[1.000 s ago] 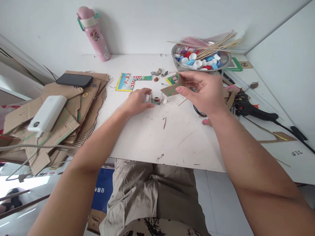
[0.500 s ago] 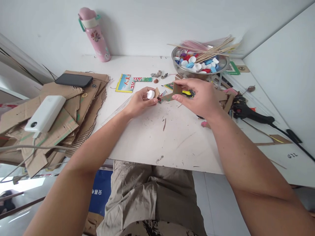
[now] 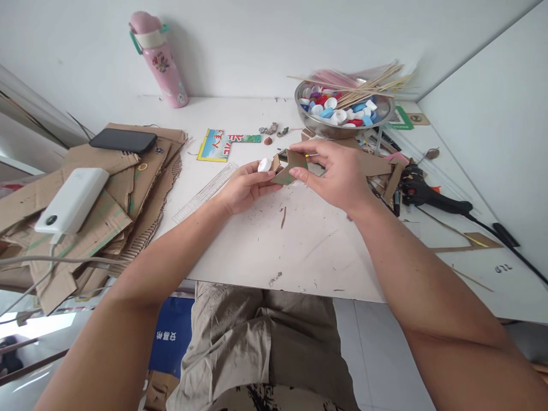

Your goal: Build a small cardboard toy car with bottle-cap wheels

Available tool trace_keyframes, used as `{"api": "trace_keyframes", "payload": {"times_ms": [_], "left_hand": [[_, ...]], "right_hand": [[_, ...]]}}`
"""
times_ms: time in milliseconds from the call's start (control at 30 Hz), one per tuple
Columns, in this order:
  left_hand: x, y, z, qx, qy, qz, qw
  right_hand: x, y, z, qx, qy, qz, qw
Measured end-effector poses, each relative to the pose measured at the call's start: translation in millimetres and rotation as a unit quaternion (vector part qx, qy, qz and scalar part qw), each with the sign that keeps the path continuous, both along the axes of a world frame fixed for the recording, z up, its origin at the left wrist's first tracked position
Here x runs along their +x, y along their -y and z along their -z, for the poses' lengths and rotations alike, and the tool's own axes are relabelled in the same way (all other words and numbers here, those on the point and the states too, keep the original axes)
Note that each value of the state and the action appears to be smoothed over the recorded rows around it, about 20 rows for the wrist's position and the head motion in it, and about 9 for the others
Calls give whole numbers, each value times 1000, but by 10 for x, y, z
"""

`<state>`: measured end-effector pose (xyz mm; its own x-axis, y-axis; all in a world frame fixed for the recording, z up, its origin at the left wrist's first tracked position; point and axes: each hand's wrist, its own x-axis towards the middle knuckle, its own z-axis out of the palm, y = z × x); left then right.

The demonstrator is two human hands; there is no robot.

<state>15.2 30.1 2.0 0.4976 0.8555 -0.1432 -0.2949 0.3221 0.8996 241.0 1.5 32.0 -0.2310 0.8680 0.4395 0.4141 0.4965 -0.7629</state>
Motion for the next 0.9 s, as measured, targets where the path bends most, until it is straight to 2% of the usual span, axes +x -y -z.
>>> {"api": "trace_keyframes", "payload": {"times_ms": [200,433,900], "left_hand": [[17,27,-31,28,-14,0,1000],[30,53,-81,56,-30,16,998],[-1,68,-71,53,-49,43,996]], "right_hand": [[18,5,23,15,4,1,1000],[-5,-24,96,-1,-20,-1,1000],[-19,-12,76,3,-18,-3,1000]]}}
